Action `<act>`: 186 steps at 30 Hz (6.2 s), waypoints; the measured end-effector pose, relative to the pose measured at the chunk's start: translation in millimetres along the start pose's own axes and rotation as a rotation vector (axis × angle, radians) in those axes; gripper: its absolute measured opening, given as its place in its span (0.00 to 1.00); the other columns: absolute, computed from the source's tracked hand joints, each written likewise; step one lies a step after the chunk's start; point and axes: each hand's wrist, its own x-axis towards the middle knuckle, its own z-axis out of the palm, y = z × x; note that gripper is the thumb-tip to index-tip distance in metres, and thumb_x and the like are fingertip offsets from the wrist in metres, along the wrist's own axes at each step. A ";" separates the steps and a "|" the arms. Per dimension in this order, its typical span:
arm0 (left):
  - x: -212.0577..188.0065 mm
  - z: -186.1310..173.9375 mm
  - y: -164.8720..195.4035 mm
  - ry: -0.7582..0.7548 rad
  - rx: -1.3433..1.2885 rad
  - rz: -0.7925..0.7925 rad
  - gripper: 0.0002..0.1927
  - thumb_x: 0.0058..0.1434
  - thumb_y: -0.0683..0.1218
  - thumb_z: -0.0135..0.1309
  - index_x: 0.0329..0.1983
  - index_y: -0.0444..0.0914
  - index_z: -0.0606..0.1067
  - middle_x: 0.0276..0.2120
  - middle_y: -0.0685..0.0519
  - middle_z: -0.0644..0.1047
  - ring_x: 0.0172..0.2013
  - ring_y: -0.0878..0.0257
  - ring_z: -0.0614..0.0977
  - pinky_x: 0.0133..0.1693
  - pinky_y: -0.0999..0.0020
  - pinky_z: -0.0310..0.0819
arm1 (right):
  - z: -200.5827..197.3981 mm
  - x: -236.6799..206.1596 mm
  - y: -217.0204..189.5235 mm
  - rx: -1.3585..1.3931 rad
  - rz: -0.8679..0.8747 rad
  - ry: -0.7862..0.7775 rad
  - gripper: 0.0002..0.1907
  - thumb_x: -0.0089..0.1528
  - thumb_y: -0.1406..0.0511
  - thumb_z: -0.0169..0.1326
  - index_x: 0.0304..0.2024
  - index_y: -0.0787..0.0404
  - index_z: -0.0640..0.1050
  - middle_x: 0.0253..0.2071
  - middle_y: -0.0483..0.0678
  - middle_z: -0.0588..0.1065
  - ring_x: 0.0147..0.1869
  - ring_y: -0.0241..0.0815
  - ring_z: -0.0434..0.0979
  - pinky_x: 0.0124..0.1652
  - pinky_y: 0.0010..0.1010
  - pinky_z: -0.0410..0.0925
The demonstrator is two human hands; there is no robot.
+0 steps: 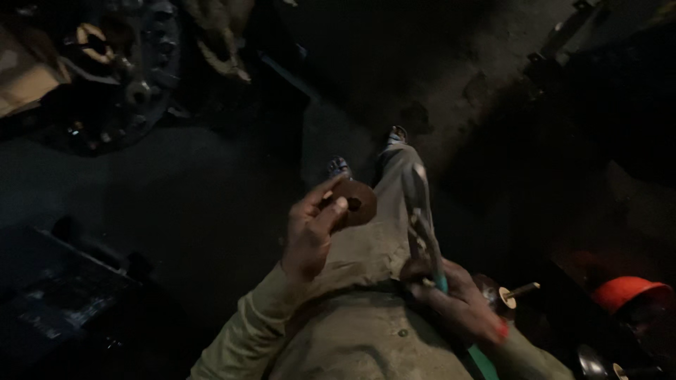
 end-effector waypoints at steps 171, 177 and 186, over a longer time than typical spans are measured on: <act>34.2 -25.1 51.8 -0.124 0.238 0.277 0.30 0.67 0.37 0.52 0.73 0.32 0.63 0.63 0.41 0.76 0.63 0.53 0.79 0.62 0.59 0.80 | 43.3 7.8 -69.9 0.920 -0.178 -0.461 0.10 0.60 0.72 0.56 0.44 0.67 0.80 0.52 0.59 0.75 0.68 0.71 0.73 0.65 0.70 0.69; 35.5 -23.6 53.5 -0.143 0.297 0.291 0.27 0.69 0.39 0.50 0.72 0.32 0.64 0.62 0.42 0.76 0.63 0.54 0.79 0.63 0.59 0.78 | 34.7 21.9 -59.4 0.980 -0.162 -0.607 0.11 0.61 0.70 0.57 0.45 0.68 0.78 0.56 0.59 0.73 0.73 0.66 0.68 0.67 0.66 0.68; 39.0 -16.0 63.9 -0.100 0.152 0.213 0.19 0.76 0.49 0.45 0.58 0.32 0.76 0.46 0.46 0.83 0.45 0.61 0.86 0.46 0.65 0.87 | 34.9 6.1 -48.8 1.033 0.164 -0.340 0.08 0.49 0.75 0.58 0.32 0.74 0.79 0.63 0.74 0.68 0.72 0.70 0.67 0.62 0.69 0.68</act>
